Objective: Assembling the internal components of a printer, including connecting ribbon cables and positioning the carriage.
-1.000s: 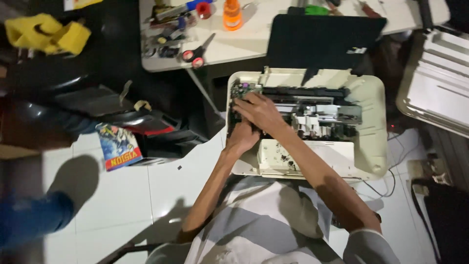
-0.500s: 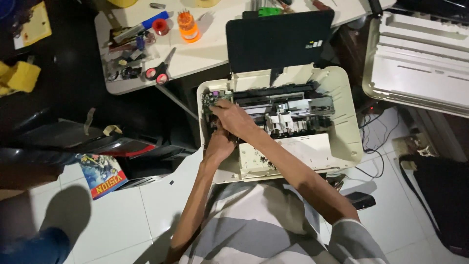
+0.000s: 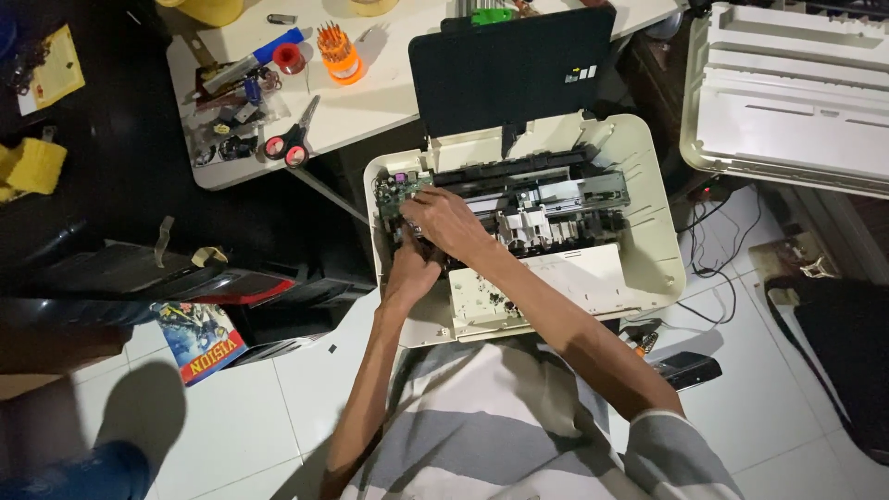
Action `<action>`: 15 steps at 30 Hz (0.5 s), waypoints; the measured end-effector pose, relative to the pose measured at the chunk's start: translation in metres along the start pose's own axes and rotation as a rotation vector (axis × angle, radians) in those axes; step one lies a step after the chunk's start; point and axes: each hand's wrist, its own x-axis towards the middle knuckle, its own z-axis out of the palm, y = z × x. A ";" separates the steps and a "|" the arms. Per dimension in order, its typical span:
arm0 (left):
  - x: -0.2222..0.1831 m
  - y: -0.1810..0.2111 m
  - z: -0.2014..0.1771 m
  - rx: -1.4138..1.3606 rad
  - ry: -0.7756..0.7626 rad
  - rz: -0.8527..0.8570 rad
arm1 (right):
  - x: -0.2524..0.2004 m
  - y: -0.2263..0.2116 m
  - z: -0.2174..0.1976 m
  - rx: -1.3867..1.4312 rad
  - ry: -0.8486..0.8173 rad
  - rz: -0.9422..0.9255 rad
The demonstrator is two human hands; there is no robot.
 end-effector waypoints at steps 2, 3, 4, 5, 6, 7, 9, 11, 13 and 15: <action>-0.009 0.013 -0.006 -0.013 0.012 0.052 | 0.005 0.002 -0.003 -0.132 0.019 -0.038; -0.013 0.019 -0.008 -0.027 0.023 0.104 | 0.007 0.002 -0.004 -0.264 0.037 -0.076; -0.010 0.015 -0.006 -0.027 0.024 0.104 | 0.003 0.010 0.002 -0.264 0.037 -0.076; -0.007 0.012 -0.006 -0.040 0.030 0.113 | 0.000 0.017 0.009 -0.278 0.033 -0.083; -0.004 0.009 -0.005 -0.053 0.037 0.123 | -0.003 0.024 0.015 -0.291 0.028 -0.090; -0.007 0.015 -0.007 -0.051 0.043 0.121 | -0.001 0.018 0.005 -0.287 0.030 -0.094; -0.015 0.025 -0.012 0.011 0.036 0.132 | 0.006 0.003 -0.014 -0.277 0.046 -0.108; -0.018 0.031 -0.012 0.028 0.041 0.079 | 0.002 0.001 -0.016 -0.205 0.029 -0.095; -0.024 0.042 -0.016 0.042 0.049 0.025 | 0.001 0.004 -0.014 -0.133 0.009 -0.085; -0.034 0.059 -0.022 0.060 0.023 -0.007 | 0.000 0.012 -0.011 -0.213 0.017 -0.073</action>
